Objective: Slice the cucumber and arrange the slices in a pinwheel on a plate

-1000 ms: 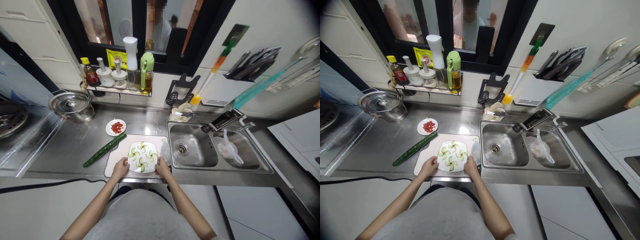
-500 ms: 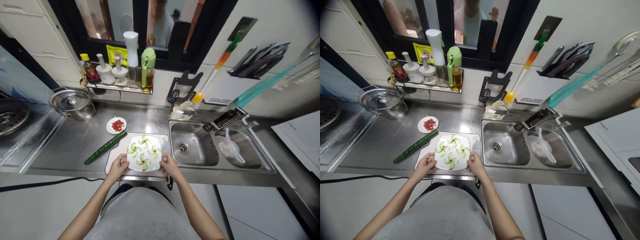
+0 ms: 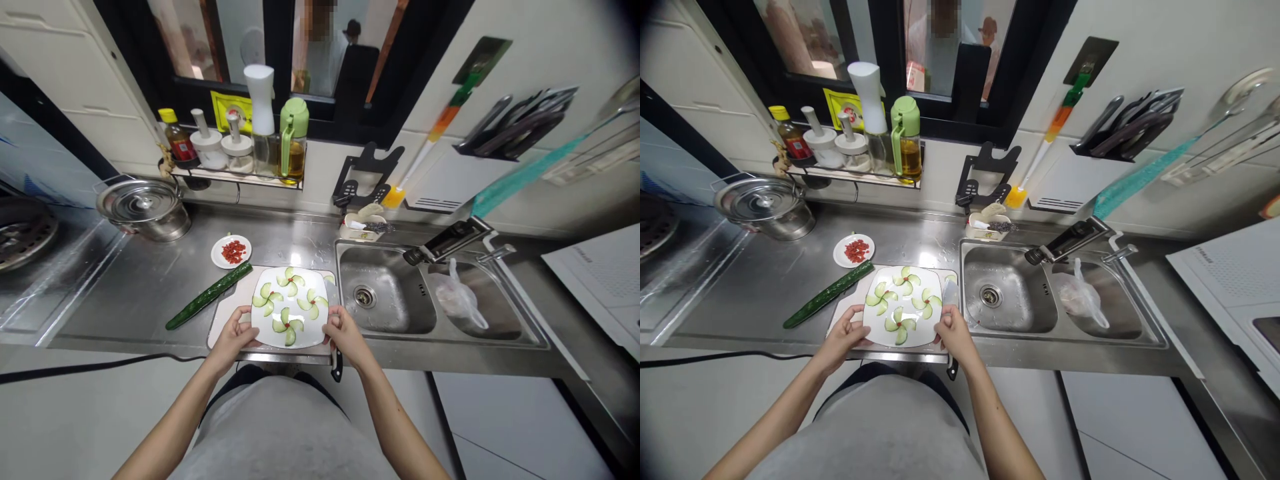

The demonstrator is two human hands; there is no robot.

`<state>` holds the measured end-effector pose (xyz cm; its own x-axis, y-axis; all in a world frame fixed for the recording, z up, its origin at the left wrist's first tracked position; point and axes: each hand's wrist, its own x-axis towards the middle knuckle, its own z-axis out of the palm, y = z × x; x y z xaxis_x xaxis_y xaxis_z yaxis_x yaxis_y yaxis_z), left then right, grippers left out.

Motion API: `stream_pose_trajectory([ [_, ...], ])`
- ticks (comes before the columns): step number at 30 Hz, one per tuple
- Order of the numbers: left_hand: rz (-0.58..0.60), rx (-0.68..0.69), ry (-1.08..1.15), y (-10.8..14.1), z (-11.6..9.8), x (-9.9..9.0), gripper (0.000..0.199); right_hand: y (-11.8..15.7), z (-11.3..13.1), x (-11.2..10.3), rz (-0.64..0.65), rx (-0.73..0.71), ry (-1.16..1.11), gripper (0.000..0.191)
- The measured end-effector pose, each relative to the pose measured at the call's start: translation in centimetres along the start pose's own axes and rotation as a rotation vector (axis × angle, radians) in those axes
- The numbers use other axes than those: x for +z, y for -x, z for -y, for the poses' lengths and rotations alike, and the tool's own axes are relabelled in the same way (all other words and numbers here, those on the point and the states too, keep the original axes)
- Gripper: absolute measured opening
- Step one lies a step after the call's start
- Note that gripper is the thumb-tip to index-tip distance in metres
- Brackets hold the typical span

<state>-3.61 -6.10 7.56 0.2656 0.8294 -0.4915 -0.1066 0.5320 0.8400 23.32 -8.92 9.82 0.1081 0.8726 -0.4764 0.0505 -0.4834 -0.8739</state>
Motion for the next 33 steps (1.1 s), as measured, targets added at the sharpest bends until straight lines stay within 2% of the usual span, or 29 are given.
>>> stream_pose_trajectory([
  [5,0.001,-0.018,0.024,-0.1,0.2,0.5,0.069,0.3,-1.1,0.5,-0.072,0.015,-0.071,0.030],
  [7,0.008,-0.020,0.031,-0.1,0.2,0.8,0.068,0.6,-1.1,0.7,-0.198,-0.040,-0.045,0.030],
  [10,0.025,-0.025,0.028,0.1,-0.1,1.4,0.068,1.0,0.2,0.5,-0.546,-0.277,0.165,0.035],
  [11,0.039,-0.025,0.027,0.2,-0.2,1.6,0.068,1.0,0.9,0.2,-0.614,-0.370,0.269,0.036],
  [14,0.087,-0.013,0.032,0.7,-0.7,2.4,0.065,0.8,2.6,-1.3,-0.533,-0.552,0.452,0.028],
  [16,0.113,-0.010,0.027,0.9,-0.8,2.9,0.063,0.7,2.6,-2.4,-0.593,-0.508,0.416,0.034],
  [18,0.130,-0.017,0.006,1.0,-0.8,3.3,0.063,1.0,1.6,-3.2,-0.640,-0.343,0.263,0.045],
  [19,0.133,-0.021,-0.008,0.9,-0.8,3.4,0.063,1.4,0.8,-3.4,-0.606,-0.242,0.163,0.049],
  [21,0.145,-0.028,-0.030,0.6,-0.6,3.8,0.064,2.6,-0.8,-3.0,-0.461,-0.050,-0.064,0.054],
  [23,0.184,-0.039,-0.035,0.3,-0.4,4.3,0.064,4.0,-2.1,-1.8,-0.329,0.051,-0.298,0.056],
  [24,0.212,-0.046,-0.034,0.1,-0.3,4.6,0.063,4.6,-2.6,-1.1,-0.312,0.060,-0.427,0.057],
  [26,0.276,-0.064,-0.038,-0.1,-0.1,5.6,0.062,5.5,-3.4,0.3,-0.400,0.049,-0.639,0.062],
  [29,0.431,-0.128,-0.066,-0.1,0.3,7.5,0.062,6.8,-4.9,0.7,-0.632,0.007,-0.740,0.064],
  [31,0.591,-0.194,-0.104,-0.1,0.7,8.8,0.061,8.4,-6.2,-0.5,-0.756,0.003,-0.740,0.062],
  [33,0.741,-0.235,-0.149,-0.2,1.3,9.8,0.058,11.1,-7.9,-2.6,-0.847,0.014,-0.771,0.061],
])
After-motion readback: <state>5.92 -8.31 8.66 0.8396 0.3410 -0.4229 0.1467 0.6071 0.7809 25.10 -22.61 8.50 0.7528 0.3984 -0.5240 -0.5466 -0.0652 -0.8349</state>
